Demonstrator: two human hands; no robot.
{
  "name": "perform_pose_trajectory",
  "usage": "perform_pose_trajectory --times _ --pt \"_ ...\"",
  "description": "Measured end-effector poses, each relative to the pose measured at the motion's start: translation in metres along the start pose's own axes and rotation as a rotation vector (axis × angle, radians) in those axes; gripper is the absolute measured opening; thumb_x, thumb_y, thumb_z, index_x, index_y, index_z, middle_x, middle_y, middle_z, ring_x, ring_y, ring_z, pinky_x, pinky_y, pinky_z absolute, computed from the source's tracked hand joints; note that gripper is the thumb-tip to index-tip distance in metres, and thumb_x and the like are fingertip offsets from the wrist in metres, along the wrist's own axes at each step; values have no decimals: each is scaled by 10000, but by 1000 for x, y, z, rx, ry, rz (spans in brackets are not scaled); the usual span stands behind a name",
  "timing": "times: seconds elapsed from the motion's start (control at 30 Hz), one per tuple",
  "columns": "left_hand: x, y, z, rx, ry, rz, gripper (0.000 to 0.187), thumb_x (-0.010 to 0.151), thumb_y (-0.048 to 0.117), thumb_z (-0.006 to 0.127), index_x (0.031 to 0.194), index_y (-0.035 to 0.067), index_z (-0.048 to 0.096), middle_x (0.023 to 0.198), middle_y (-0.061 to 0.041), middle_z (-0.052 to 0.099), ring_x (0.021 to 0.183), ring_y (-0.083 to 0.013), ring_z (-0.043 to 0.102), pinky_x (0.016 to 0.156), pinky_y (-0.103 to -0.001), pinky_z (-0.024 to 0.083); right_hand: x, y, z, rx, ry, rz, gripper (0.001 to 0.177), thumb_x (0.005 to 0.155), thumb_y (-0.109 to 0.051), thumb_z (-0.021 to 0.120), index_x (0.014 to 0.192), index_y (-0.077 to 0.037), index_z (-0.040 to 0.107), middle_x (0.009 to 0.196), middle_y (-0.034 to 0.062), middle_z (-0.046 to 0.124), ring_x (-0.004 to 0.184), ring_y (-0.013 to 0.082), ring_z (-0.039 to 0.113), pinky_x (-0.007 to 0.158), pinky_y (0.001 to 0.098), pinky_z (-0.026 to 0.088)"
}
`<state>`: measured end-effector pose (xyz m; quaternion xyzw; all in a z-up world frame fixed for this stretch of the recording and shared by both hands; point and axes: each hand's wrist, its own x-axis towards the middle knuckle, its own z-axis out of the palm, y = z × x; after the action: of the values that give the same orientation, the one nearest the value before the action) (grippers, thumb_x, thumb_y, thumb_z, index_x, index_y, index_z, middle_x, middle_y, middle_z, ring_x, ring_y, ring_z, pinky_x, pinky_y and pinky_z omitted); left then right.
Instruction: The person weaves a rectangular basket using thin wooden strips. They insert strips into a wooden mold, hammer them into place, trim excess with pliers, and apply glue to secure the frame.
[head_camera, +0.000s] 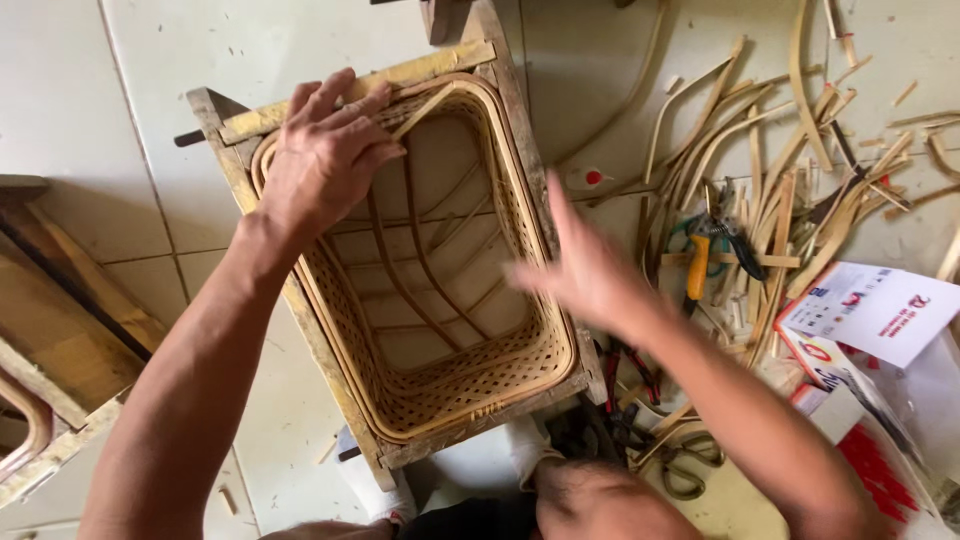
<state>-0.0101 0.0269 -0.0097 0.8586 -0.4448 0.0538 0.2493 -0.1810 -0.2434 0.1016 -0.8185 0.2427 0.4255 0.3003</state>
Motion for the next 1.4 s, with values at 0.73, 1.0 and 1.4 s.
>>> perform_pose_trajectory --times 0.73,1.0,1.4 --pt "5 -2 6 -157 -54 -80 259 1105 189 774 927 14 708 744 -99 682 552 -175 590 446 -334 437 -59 90 89 -529 393 -1208 602 724 -267 787 1230 10 614 1210 164 685 1178 289 627 1176 474 317" --pt "15 29 -23 -84 -182 -222 212 1064 150 723 919 -4 721 684 -134 653 486 -243 571 394 -413 444 -61 239 153 364 617 96 400 888 -209 714 1246 -40 657 929 137 729 838 292 708 799 403 573" --pt "8 -1 2 -22 40 -40 245 1027 242 816 907 38 755 743 -96 682 627 -210 635 531 -389 489 -20 323 272 301 680 -135 300 897 -283 750 1107 -82 674 909 169 721 817 373 705 738 459 568"
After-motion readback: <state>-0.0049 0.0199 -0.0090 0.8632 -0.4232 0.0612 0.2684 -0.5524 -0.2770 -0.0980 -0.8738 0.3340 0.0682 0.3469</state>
